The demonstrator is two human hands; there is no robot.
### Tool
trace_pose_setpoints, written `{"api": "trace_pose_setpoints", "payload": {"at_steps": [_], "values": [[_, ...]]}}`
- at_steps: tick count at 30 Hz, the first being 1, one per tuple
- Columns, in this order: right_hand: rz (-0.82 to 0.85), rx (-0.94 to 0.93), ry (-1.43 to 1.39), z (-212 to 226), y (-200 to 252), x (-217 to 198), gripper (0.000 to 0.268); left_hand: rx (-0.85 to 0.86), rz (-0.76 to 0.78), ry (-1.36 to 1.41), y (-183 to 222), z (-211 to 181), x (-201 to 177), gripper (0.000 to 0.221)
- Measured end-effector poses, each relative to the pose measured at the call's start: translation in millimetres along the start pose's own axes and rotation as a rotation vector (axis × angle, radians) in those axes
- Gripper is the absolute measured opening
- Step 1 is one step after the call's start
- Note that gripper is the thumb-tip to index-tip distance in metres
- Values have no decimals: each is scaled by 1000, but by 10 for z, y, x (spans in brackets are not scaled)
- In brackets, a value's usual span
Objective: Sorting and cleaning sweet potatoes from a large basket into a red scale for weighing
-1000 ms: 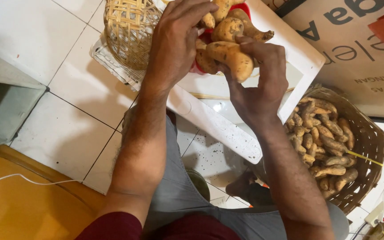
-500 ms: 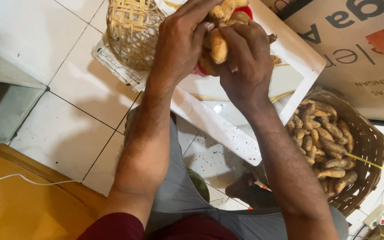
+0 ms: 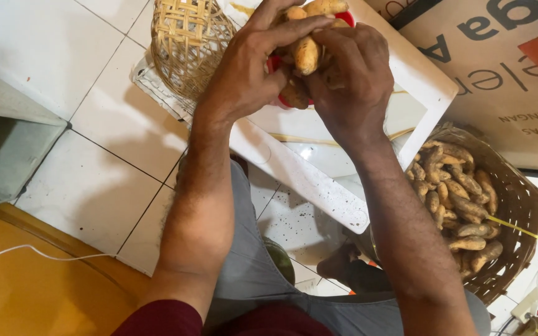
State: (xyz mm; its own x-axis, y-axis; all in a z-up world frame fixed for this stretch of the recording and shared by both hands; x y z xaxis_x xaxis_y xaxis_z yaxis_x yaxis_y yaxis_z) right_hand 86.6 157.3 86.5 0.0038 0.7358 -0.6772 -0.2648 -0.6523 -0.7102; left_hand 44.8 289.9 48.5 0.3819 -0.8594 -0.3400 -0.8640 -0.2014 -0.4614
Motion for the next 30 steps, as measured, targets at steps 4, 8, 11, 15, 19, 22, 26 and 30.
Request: {"api": "trace_pose_setpoints", "payload": {"at_steps": [4,8,11,15,19,22,26,30], "values": [[23,21,10,-61,12,5,51,-10,-12,31,-9,-5,-21,69],[25,63,-13,-8,52,-83,54,0,-42,31,-15,-64,-53,50],[8,17,79,134,121,-183,40,13,-52,42,-27,-116,-64,47],[216,-23,119,298,349,-56,12,2,-56,-35,-35,31,-25,56],[311,-49,219,332,403,80,16,11,-60,-57,-29,-46,-29,59],[329,-84,276,325,416,144,15,6,-51,-83,-9,-62,-26,67],[321,-109,343,294,417,151,13,7,-67,-165,-8,-66,-29,68],[273,-95,290,244,416,119,16,-16,-55,-245,-17,45,25,71]]}}
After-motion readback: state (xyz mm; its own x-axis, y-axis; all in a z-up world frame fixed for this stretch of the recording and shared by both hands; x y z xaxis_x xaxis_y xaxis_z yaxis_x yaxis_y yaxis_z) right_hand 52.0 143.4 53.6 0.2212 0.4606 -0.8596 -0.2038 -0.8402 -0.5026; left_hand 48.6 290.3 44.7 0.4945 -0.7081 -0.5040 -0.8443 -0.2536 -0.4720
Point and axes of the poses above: each hand's wrist, its own y-axis away from the middle knuckle, its own x-axis out of the palm, z = x × y, the point moved 8 cm from there along -y, towards the middle knuckle, and after that the axes turned 4 degrees about -x, right-handed, at the moved point
